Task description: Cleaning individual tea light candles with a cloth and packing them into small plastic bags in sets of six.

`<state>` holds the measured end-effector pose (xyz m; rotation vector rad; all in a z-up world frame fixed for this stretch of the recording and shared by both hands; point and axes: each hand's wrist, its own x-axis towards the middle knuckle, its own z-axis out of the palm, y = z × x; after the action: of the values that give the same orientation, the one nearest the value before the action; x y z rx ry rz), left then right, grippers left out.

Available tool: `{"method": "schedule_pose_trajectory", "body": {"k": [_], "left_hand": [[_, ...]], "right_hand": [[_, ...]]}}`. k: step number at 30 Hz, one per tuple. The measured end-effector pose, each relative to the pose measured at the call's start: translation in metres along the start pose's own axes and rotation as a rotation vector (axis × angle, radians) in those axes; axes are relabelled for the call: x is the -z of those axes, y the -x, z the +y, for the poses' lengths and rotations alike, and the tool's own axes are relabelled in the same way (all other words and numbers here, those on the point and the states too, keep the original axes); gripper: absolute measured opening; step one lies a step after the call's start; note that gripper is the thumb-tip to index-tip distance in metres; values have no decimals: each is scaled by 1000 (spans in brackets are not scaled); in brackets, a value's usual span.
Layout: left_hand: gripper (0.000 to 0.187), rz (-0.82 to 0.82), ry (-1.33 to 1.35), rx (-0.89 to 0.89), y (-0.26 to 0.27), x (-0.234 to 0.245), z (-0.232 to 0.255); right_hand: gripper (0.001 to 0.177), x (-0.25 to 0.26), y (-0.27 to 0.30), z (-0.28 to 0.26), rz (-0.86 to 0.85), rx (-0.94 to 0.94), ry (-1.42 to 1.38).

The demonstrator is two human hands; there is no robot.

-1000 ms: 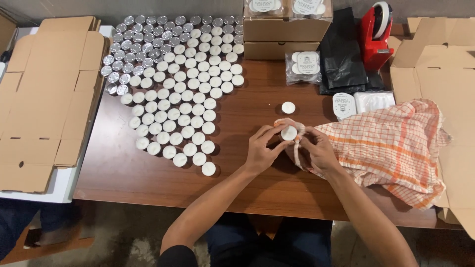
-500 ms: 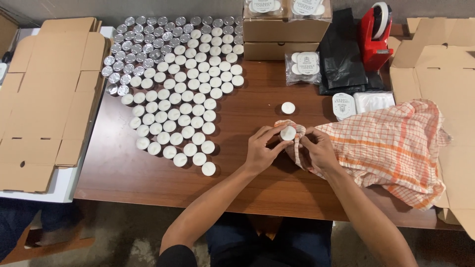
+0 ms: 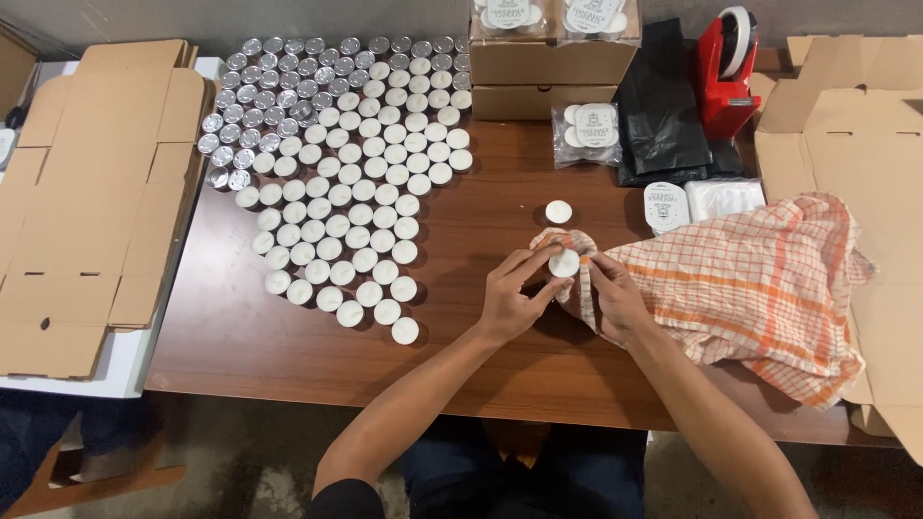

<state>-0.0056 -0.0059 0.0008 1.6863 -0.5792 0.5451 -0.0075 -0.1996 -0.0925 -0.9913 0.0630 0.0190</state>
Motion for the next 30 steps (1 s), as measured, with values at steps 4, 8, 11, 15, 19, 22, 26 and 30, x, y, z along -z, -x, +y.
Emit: {"method": "schedule_pose_trajectory", "body": {"k": [4, 8, 11, 15, 19, 22, 26, 30], "left_hand": [[38, 33, -65, -20, 0, 1, -4], [37, 58, -86, -46, 4, 0, -11], [39, 46, -77, -59, -1, 1, -9], [38, 36, -100, -33, -1, 2, -7], [39, 51, -114, -54, -2, 3, -7], [40, 49, -69, -47, 5, -1, -18], [39, 49, -174, -52, 8, -2, -21], [40, 62, -176, -50, 4, -3, -15]], "right_hand": [[22, -43, 13, -27, 55, 138, 364], [21, -69, 18, -44, 69, 197, 372], [30, -22, 0, -13, -59, 100, 224], [11, 18, -14, 19, -63, 79, 31], [6, 11, -13, 14, -38, 140, 98], [5, -8, -8, 1, -20, 135, 144], [7, -2, -6, 3, 17, 135, 195], [17, -17, -1, -7, -67, 121, 213]]}}
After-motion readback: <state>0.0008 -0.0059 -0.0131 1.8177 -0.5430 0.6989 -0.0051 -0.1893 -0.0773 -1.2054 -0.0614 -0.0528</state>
